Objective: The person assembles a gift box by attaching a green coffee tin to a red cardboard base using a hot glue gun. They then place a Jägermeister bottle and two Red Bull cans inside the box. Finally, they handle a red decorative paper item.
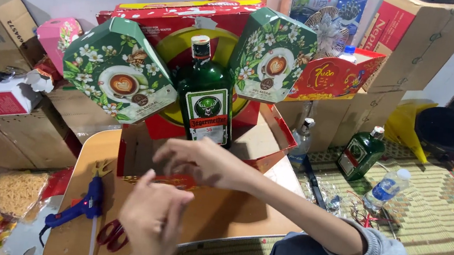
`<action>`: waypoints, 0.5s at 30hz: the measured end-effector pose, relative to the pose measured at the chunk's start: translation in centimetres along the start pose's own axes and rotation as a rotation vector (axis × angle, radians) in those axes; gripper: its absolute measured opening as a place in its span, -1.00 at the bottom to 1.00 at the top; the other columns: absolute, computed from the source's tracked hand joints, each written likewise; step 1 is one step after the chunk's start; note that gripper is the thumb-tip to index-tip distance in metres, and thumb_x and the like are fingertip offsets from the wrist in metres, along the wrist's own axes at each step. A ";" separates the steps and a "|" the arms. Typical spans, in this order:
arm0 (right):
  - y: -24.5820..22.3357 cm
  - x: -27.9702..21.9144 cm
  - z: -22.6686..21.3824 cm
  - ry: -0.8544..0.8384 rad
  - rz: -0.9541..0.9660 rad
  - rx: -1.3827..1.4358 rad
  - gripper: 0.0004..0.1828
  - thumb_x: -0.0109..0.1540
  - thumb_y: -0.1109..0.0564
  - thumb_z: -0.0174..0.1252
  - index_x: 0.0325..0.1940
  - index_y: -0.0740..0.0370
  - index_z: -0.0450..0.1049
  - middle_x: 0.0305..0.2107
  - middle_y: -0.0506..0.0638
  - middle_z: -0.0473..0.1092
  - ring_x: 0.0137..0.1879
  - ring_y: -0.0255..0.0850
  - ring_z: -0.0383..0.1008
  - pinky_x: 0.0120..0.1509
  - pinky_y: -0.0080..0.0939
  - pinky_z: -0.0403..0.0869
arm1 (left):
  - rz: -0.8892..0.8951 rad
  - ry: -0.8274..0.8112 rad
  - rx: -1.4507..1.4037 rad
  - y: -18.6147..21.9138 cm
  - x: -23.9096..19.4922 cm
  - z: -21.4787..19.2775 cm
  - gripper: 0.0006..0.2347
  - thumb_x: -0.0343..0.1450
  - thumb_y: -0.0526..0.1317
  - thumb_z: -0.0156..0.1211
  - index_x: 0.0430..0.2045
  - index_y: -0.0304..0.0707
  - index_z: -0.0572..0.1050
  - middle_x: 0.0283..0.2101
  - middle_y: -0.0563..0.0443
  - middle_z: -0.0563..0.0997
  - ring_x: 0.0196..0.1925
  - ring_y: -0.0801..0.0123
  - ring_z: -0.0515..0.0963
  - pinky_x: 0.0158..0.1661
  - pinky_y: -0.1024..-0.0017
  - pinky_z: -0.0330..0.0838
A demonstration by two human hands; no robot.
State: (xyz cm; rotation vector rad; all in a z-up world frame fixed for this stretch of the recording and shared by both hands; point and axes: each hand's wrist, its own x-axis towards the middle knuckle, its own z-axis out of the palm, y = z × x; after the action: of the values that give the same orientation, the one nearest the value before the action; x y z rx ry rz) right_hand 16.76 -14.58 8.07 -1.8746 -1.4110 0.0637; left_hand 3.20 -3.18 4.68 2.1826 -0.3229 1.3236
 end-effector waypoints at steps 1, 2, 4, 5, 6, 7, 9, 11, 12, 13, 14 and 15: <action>0.8 0.7 0.1 0.031 0.022 -0.077 -0.39 0.03 0.50 0.05 0.10 0.09 0.50 -0.07 -0.02 0.62 -0.20 -0.16 0.72 -0.24 -0.26 0.71 | 0.005 0.013 -0.013 0.9 -0.3 0.4 -0.89 0.22 -0.37 0.23 -0.69 -0.09 0.60 -0.57 0.15 0.63 -0.47 0.41 0.56 0.15 0.01 0.41; 0.6 0.9 -0.7 0.029 0.019 -0.078 -0.39 0.03 0.50 0.05 0.10 0.09 0.50 -0.07 -0.02 0.62 -0.20 -0.16 0.72 -0.24 -0.26 0.71 | 0.005 0.016 -0.012 2.6 -0.5 0.7 -0.89 0.22 -0.37 0.23 -0.69 -0.09 0.60 -0.57 0.15 0.63 -0.47 0.41 0.56 0.15 0.01 0.41; 0.2 1.3 -2.0 0.419 -0.209 -0.317 -0.92 0.14 0.20 0.35 -0.32 0.01 0.68 -0.47 -0.18 0.61 -0.66 -0.43 0.37 -0.51 -0.42 0.37 | 0.046 -0.153 -0.255 6.0 -0.8 1.2 -0.91 0.23 -0.31 0.25 -0.46 -0.11 0.61 -0.29 0.13 0.72 -0.17 0.30 0.69 -0.09 0.30 0.52; 0.1 1.9 -3.1 0.415 -0.210 -0.313 -0.92 0.14 0.20 0.35 -0.32 0.01 0.68 -0.47 -0.18 0.61 -0.66 -0.43 0.37 -0.51 -0.42 0.37 | 0.041 -0.152 -0.252 7.3 -1.6 1.7 -0.91 0.23 -0.31 0.25 -0.46 -0.11 0.61 -0.29 0.13 0.72 -0.17 0.30 0.69 -0.09 0.30 0.52; 0.1 2.6 -4.2 0.564 -0.289 -0.403 -0.86 0.21 0.21 0.33 -0.45 0.09 0.57 -0.55 -0.18 0.56 -0.66 -0.43 0.30 -0.57 -0.41 0.25 | 0.030 -0.282 -0.460 8.5 -2.5 2.1 -0.91 0.27 -0.29 0.31 -0.40 -0.17 0.61 -0.33 0.03 0.70 -0.28 0.28 0.66 -0.17 0.33 0.54; 0.1 3.1 -5.3 0.710 -0.370 -0.493 -0.68 0.27 0.23 0.30 -0.58 0.15 0.45 -0.63 -0.17 0.51 -0.67 -0.44 0.22 -0.62 -0.40 0.14 | 0.018 -0.411 -0.669 9.9 -3.3 2.6 -0.88 0.32 -0.26 0.38 -0.34 -0.23 0.61 -0.38 -0.06 0.68 -0.39 0.26 0.63 -0.26 0.35 0.57; 2.3 4.4 -8.4 0.799 -0.413 -0.576 -0.66 0.34 0.21 0.20 -0.56 0.15 0.48 -0.66 -0.15 0.46 -0.69 -0.42 0.16 -0.65 -0.39 0.08 | 0.087 -0.443 -0.652 11.4 -7.2 5.4 -0.89 0.39 -0.34 0.26 -0.26 -0.31 0.57 -0.27 -0.13 0.64 -0.25 0.20 0.64 -0.18 0.31 0.54; 4.2 5.2 -11.2 0.886 -0.457 -0.659 -0.61 0.42 0.19 0.11 -0.53 0.15 0.50 -0.69 -0.13 0.41 -0.72 -0.41 0.10 -0.67 -0.39 0.02 | 0.154 -0.475 -0.635 10.6 -9.8 7.6 -0.90 0.47 -0.41 0.15 -0.17 -0.38 0.52 -0.17 -0.19 0.60 -0.11 0.13 0.65 -0.10 0.28 0.52; 4.9 5.2 -12.5 1.039 -0.440 -0.848 -0.59 0.40 0.14 0.13 -0.56 0.14 0.43 -0.70 -0.14 0.31 -0.66 -0.36 0.06 -0.57 -0.32 0.07 | 0.129 -0.503 -0.670 11.2 -10.9 8.3 -0.90 0.48 -0.41 0.16 -0.16 -0.36 0.52 -0.15 -0.18 0.60 -0.09 0.15 0.65 -0.08 0.28 0.53; 5.6 5.3 -13.8 1.188 -0.419 -1.039 -0.57 0.39 0.10 0.15 -0.59 0.12 0.37 -0.71 -0.14 0.22 -0.61 -0.31 0.02 -0.47 -0.26 0.12 | 0.103 -0.529 -0.705 13.5 -12.2 9.0 -0.89 0.48 -0.41 0.16 -0.15 -0.34 0.53 -0.14 -0.16 0.61 -0.08 0.16 0.65 -0.06 0.29 0.53; 7.4 5.3 -14.9 1.182 -0.421 -1.031 -0.57 0.39 0.10 0.15 -0.59 0.12 0.37 -0.71 -0.14 0.22 -0.61 -0.31 0.02 -0.47 -0.26 0.12 | 0.077 -0.556 -0.741 14.9 -13.1 8.8 -0.89 0.49 -0.41 0.16 -0.14 -0.32 0.53 -0.13 -0.14 0.61 -0.06 0.18 0.65 -0.03 0.30 0.53; 9.2 5.4 -16.0 1.233 -0.426 -1.051 -0.52 0.41 0.09 0.13 -0.62 0.08 0.31 -0.74 -0.18 0.17 -0.63 -0.34 0.00 -0.50 -0.30 0.09 | 0.053 -0.583 -0.775 16.5 -13.4 8.5 -0.89 0.50 -0.40 0.17 -0.13 -0.30 0.53 -0.11 -0.13 0.61 -0.05 0.19 0.65 -0.01 0.30 0.54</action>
State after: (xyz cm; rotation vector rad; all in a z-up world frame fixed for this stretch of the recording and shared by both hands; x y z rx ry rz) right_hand 33.58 -19.57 15.90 -1.6072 -0.8560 -1.9807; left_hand -4.80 -22.55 -4.47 1.8122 -0.9410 0.4121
